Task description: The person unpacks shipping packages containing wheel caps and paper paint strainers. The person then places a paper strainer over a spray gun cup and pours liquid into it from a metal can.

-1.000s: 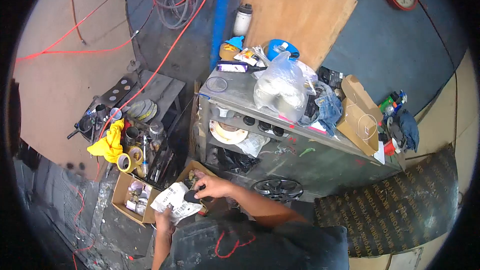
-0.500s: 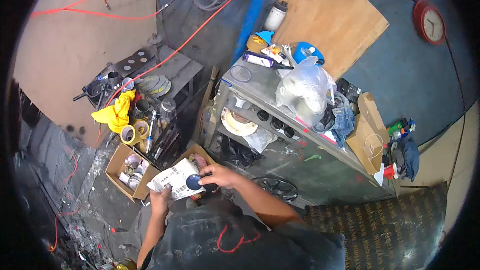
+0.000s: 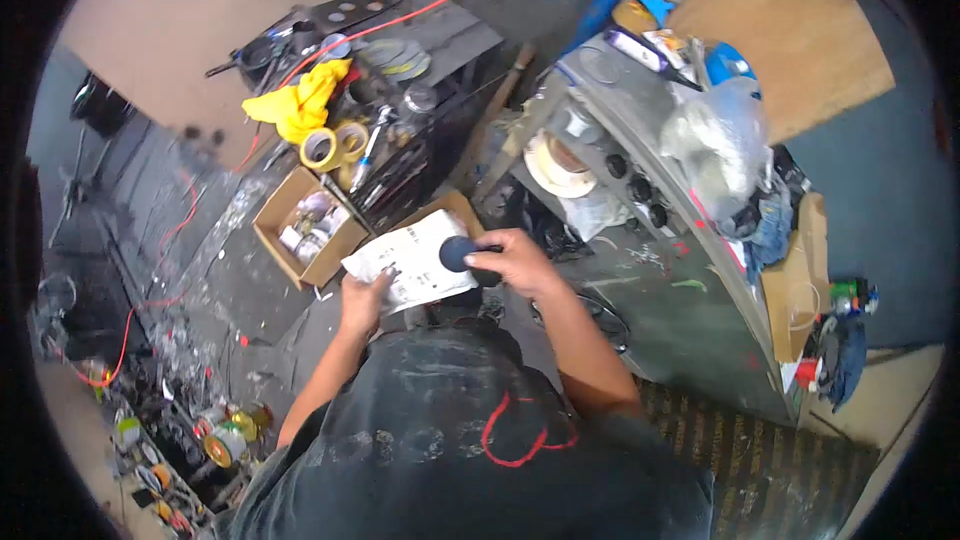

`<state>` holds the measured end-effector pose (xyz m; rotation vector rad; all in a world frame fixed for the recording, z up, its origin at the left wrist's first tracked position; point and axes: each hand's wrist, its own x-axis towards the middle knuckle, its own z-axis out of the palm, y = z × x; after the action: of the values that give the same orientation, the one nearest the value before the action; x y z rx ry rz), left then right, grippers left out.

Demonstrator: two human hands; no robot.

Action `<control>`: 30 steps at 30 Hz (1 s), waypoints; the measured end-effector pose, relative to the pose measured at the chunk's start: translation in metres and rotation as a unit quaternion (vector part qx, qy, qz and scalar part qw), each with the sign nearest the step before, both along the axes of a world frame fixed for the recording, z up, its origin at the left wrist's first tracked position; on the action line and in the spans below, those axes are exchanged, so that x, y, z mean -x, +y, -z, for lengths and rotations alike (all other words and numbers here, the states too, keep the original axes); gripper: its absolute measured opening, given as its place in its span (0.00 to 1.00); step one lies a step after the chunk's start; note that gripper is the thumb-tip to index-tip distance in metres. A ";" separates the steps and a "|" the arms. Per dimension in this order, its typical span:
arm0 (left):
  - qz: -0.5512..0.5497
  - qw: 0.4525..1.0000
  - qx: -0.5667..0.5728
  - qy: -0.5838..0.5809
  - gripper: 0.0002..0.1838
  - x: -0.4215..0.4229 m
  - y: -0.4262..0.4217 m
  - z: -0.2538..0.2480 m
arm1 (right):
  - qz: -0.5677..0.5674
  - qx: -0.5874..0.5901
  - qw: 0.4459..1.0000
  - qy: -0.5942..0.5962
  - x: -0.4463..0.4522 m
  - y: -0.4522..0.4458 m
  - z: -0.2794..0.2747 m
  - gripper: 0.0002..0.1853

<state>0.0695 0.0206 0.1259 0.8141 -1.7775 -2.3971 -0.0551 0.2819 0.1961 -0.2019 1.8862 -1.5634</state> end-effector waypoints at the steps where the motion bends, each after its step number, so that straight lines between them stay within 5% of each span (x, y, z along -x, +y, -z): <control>1: 0.019 0.997 -0.067 0.012 0.21 -0.002 -0.005 0.008 | 0.004 0.018 0.999 -0.032 0.002 0.003 -0.001 0.14; 4: 0.104 0.908 -0.404 0.043 0.40 -0.017 -0.025 -0.001 | -0.003 0.037 0.998 -0.050 0.005 0.008 -0.018 0.14; 5: 0.131 0.894 -0.426 0.046 0.55 -0.019 -0.031 -0.012 | -0.008 0.041 0.999 -0.035 0.006 0.009 -0.022 0.15; 6: 0.126 0.896 -0.424 0.046 0.55 -0.020 -0.036 -0.009 | -0.012 0.042 0.998 -0.038 0.007 0.009 -0.022 0.15; 8: 0.197 0.799 -0.565 0.066 0.56 -0.024 -0.044 0.002 | -0.024 0.045 0.998 -0.029 0.009 0.007 -0.022 0.13; 10: 0.198 0.810 -0.551 0.041 0.53 -0.019 -0.042 0.002 | -0.051 0.034 0.998 -0.012 0.009 -0.006 -0.040 0.12; 12: 0.199 0.928 -0.309 -0.058 0.48 -0.011 -0.032 -0.011 | -0.139 0.020 0.988 0.060 0.009 -0.019 -0.050 0.13; 13: 0.145 0.899 -0.406 -0.082 0.43 -0.005 -0.029 -0.023 | -0.160 0.025 0.983 0.090 0.009 -0.025 -0.049 0.13; 14: 0.228 0.901 -0.355 0.101 0.45 -0.004 -0.028 -0.048 | -0.164 0.027 0.982 0.089 0.008 -0.031 -0.051 0.13; 16: 0.270 0.855 -0.424 0.124 0.48 0.005 -0.025 -0.046 | -0.198 -0.007 0.969 0.146 0.006 -0.043 -0.058 0.14; 20: 0.301 0.859 -0.399 0.111 0.44 0.002 -0.029 -0.026 | -0.244 0.017 0.941 0.233 0.002 -0.050 -0.076 0.13; 24: 0.395 0.882 -0.214 0.142 0.26 0.011 -0.049 -0.069 | -0.276 0.031 0.927 0.254 -0.003 -0.048 -0.097 0.13; 26: 0.402 0.853 0.214 0.255 0.19 0.017 -0.064 -0.096 | -0.285 -0.004 0.911 0.298 -0.005 -0.047 -0.102 0.13; 30: 0.292 0.835 0.385 0.262 0.15 0.015 -0.067 -0.138 | -0.296 -0.068 0.874 0.380 -0.003 -0.044 -0.105 0.14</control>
<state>0.0549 -0.0466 0.2637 -0.4887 -2.5912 -1.5321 -0.0525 0.2379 0.3013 -1.3589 2.1704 -0.9675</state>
